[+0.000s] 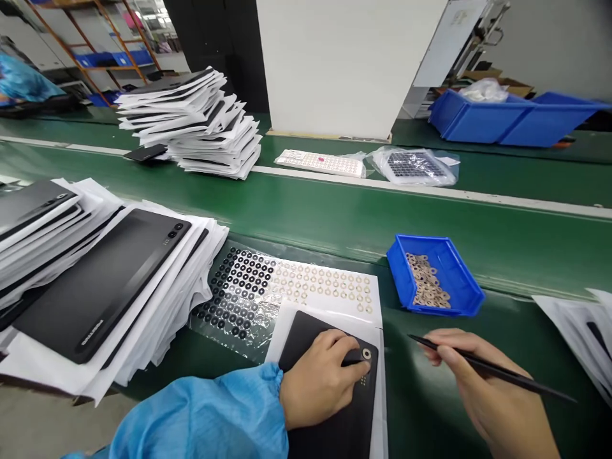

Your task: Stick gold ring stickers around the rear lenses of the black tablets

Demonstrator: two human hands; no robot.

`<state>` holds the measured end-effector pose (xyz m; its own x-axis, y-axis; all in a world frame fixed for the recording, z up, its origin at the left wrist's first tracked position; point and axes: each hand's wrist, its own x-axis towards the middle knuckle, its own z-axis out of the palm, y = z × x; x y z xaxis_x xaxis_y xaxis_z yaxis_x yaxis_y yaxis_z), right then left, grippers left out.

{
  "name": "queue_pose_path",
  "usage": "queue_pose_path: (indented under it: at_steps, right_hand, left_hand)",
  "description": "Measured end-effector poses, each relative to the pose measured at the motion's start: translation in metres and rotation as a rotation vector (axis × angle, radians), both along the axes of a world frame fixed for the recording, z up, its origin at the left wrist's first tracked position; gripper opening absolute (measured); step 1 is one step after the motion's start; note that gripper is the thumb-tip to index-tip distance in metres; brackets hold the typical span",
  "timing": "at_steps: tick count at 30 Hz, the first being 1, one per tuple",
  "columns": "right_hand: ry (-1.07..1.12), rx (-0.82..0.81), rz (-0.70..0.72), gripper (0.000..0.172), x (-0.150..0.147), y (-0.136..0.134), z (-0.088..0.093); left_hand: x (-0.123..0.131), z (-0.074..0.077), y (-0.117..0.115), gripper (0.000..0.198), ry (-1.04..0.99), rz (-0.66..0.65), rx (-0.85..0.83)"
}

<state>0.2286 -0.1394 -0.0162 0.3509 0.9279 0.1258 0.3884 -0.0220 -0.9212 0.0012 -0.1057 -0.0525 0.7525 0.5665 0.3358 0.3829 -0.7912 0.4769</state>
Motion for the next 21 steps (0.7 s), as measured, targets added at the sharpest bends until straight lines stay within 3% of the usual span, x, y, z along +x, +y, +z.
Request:
queue_pose_path:
  at_steps: [3, 10, 14, 19, 21]
  right_hand:
    - [-0.077, -0.068, 0.094, 0.027, -0.003, 0.002, 0.003]
    - [0.157, -0.014, -0.007, 0.022, -0.012, -0.021, -0.018]
    - [0.21, 0.032, -0.034, 0.02, -0.017, -0.023, -0.003]
    - [0.192, 0.276, -0.217, 0.012, 0.0, 0.005, 0.026]
    - [0.08, 0.203, -0.197, 0.014, 0.014, 0.019, 0.031]
  left_hand:
    - [-0.001, -0.001, 0.0, 0.029, 0.013, 0.003, 0.004]
    - [-0.004, -0.003, 0.0, 0.026, 0.017, -0.012, -0.01]
    - [-0.005, -0.002, 0.0, 0.028, 0.015, -0.011, -0.03]
    - [-0.005, -0.003, -0.001, 0.03, -0.018, -0.007, -0.029]
    - [-0.004, -0.004, -0.002, 0.031, -0.023, 0.005, -0.036]
